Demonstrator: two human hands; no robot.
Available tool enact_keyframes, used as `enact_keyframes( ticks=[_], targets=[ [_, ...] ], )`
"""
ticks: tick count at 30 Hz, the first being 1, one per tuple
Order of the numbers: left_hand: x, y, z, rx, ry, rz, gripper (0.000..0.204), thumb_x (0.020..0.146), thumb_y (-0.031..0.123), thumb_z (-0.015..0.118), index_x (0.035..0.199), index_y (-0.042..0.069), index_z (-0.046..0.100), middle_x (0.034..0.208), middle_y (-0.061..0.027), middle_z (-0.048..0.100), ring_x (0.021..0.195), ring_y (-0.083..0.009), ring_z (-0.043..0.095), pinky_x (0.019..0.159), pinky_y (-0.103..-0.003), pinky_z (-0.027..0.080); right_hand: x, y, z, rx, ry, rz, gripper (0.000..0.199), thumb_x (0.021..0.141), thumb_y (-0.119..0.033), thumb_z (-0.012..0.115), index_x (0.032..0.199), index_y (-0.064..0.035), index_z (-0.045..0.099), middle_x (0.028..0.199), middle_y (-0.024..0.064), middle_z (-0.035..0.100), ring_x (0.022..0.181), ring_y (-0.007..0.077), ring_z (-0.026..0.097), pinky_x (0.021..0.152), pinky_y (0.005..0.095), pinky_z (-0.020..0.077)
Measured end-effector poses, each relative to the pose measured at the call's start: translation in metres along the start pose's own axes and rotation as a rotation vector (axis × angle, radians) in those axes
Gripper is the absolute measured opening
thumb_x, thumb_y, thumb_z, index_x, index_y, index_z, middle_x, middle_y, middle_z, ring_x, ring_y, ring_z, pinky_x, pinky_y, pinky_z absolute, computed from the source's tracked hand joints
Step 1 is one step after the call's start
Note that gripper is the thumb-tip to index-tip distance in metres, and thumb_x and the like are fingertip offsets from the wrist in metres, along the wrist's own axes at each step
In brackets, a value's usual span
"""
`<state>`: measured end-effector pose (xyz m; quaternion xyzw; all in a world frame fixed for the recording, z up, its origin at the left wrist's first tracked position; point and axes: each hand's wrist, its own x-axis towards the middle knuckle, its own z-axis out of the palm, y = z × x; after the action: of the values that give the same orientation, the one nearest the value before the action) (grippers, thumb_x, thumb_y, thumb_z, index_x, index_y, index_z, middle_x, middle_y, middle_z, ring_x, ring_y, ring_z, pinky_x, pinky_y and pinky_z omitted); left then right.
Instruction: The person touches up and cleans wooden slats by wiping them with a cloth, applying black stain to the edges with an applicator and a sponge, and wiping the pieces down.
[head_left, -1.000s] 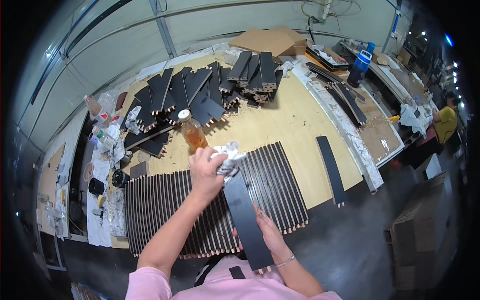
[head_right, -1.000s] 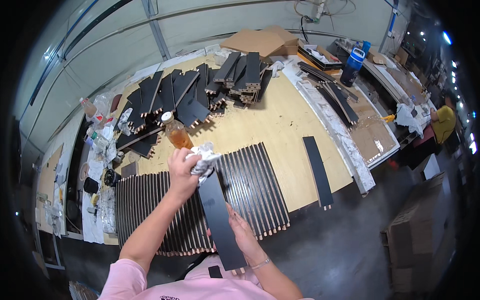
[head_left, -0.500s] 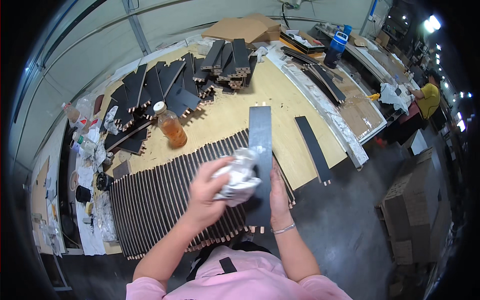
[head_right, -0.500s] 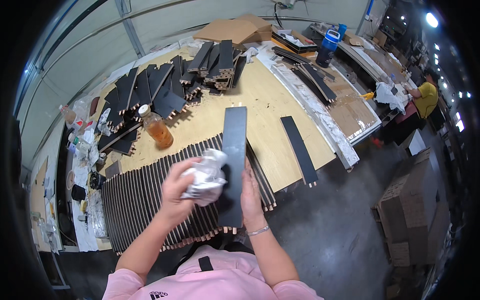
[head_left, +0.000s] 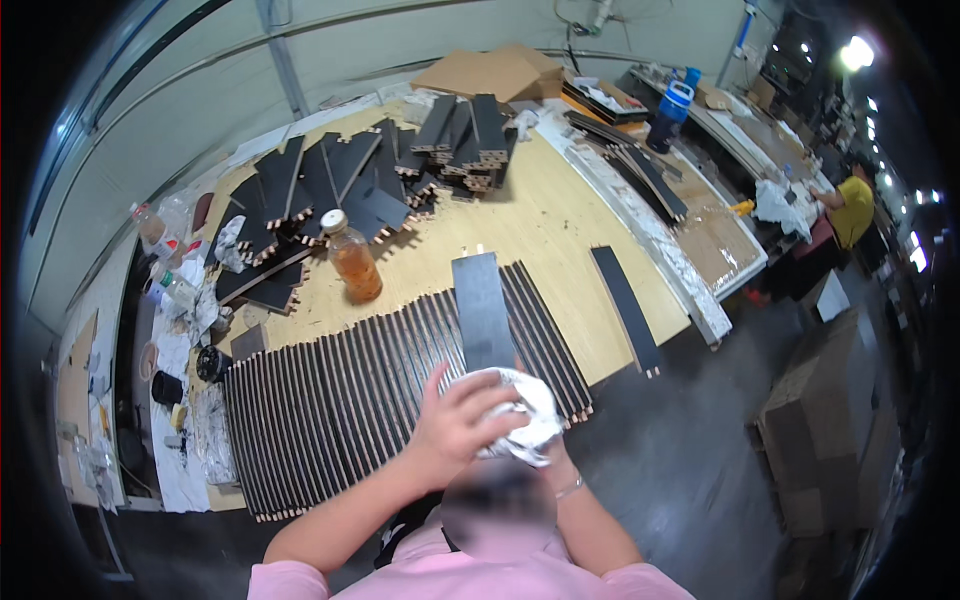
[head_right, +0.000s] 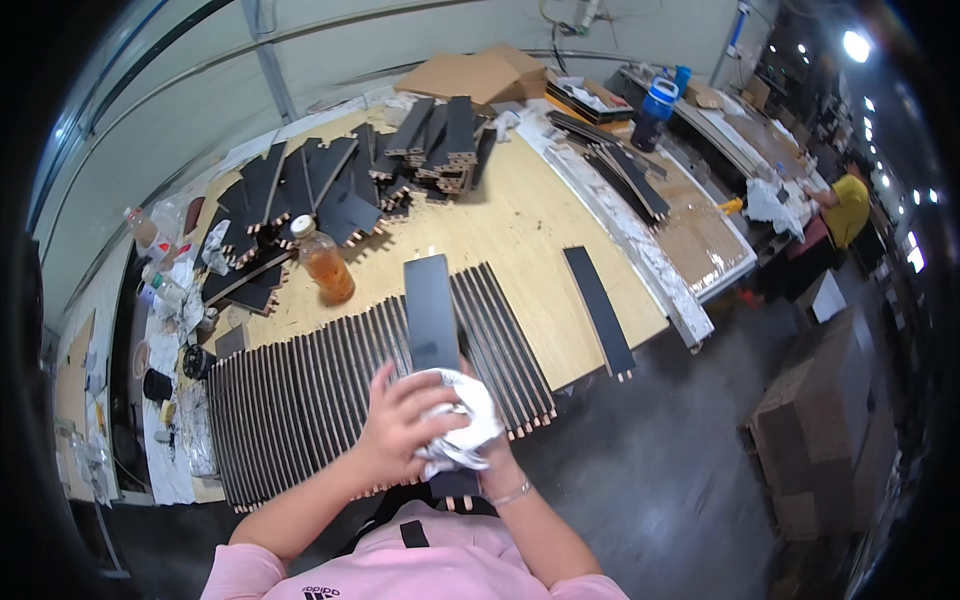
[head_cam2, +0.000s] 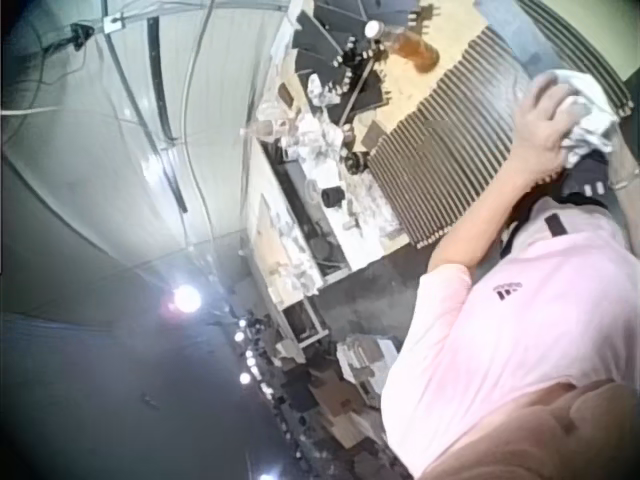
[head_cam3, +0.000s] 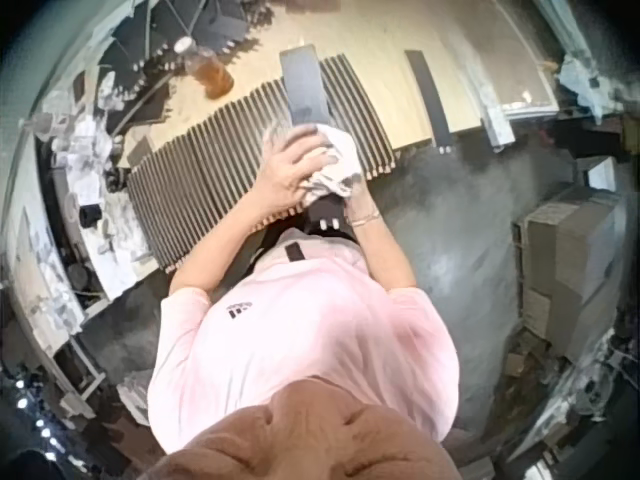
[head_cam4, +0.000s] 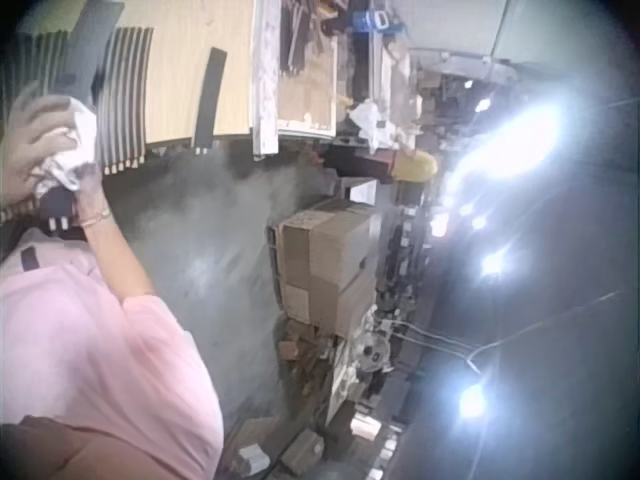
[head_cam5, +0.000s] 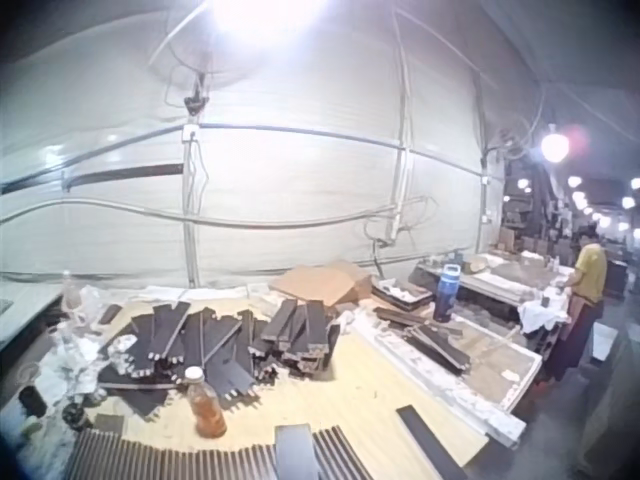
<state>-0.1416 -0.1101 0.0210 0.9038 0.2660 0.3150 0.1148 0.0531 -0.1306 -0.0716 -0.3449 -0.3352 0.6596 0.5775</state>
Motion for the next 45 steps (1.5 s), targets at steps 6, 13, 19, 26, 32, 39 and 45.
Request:
enact_keyframes(
  ticks=[6,13,19,26,32,39,45],
  targets=[
    [-0.025,-0.160,-0.039,-0.324,0.519,-0.578,0.038,0.098,-0.008,0.064,0.134,0.001,0.072,0.122,-0.0097,0.077,0.111,-0.0238,0.075,0.089,-0.041,0.064,-0.056,-0.027,0.060,0.096,-0.132,0.222,0.060,0.119,-0.050,0.048,0.160,-0.0060,0.046,0.112,0.0240,0.076,0.078,0.0302,0.079,0.068,0.0395,0.0673],
    [-0.060,-0.023,-0.016,-1.096,0.424,-0.957,0.042,0.101,0.007,0.078,0.141,0.000,0.067,0.125,-0.0101,0.078,0.107,-0.0169,0.076,0.100,-0.034,0.062,-0.069,0.001,0.047,0.065,-0.162,0.189,0.070,0.116,-0.050,0.056,0.170,-0.0103,0.038,0.116,0.0254,0.076,0.081,0.0312,0.080,0.071,0.0399,0.0680],
    [-0.040,-0.061,-0.027,-1.041,0.721,-1.018,0.016,0.108,0.011,0.074,0.116,-0.003,0.076,0.103,-0.0078,0.080,0.080,-0.0125,0.074,0.068,-0.031,0.062,-0.086,0.021,0.047,0.039,-0.159,0.325,0.071,0.114,-0.044,0.063,0.170,-0.0098,0.038,0.117,0.0271,0.077,0.082,0.0318,0.080,0.072,0.0407,0.0677],
    [-0.061,-0.084,-0.057,-1.338,1.024,-1.059,0.031,0.121,0.021,0.049,0.136,-0.004,0.060,0.120,-0.0186,0.078,0.098,-0.0285,0.082,0.085,-0.045,0.071,-0.078,-0.005,0.072,0.120,-0.201,0.240,0.068,0.116,-0.049,0.058,0.163,-0.0033,0.043,0.113,0.0277,0.076,0.079,0.0319,0.079,0.071,0.0408,0.0675],
    [-0.094,-0.033,-0.014,-1.558,0.718,-1.061,0.022,0.116,0.016,0.061,0.132,0.001,0.065,0.117,-0.0098,0.078,0.102,-0.0213,0.080,0.087,-0.040,0.067,-0.075,-0.002,0.072,0.090,-0.189,0.296,0.072,0.115,-0.055,0.055,0.163,-0.0033,0.042,0.112,0.0243,0.077,0.079,0.0298,0.079,0.072,0.0403,0.0682],
    [-0.069,-0.009,-0.024,-1.351,0.592,-0.973,0.033,0.098,-0.001,0.083,0.128,0.001,0.071,0.117,-0.0069,0.080,0.101,-0.0135,0.078,0.090,-0.031,0.063,-0.075,0.011,0.053,0.000,-0.117,0.276,0.079,0.114,-0.053,0.060,0.170,-0.0027,0.037,0.125,0.0204,0.076,0.087,0.0302,0.081,0.076,0.0441,0.0703],
    [-0.067,-0.006,-0.011,-1.145,0.643,-0.968,0.031,0.096,-0.004,0.083,0.125,0.001,0.071,0.112,-0.0066,0.080,0.098,-0.0126,0.077,0.087,-0.032,0.063,-0.073,0.008,0.052,-0.287,-0.030,0.218,0.076,0.111,-0.023,0.073,0.168,0.0123,0.037,0.163,0.0210,0.058,0.151,0.0239,0.056,0.126,0.0341,0.0433]
  ],
)
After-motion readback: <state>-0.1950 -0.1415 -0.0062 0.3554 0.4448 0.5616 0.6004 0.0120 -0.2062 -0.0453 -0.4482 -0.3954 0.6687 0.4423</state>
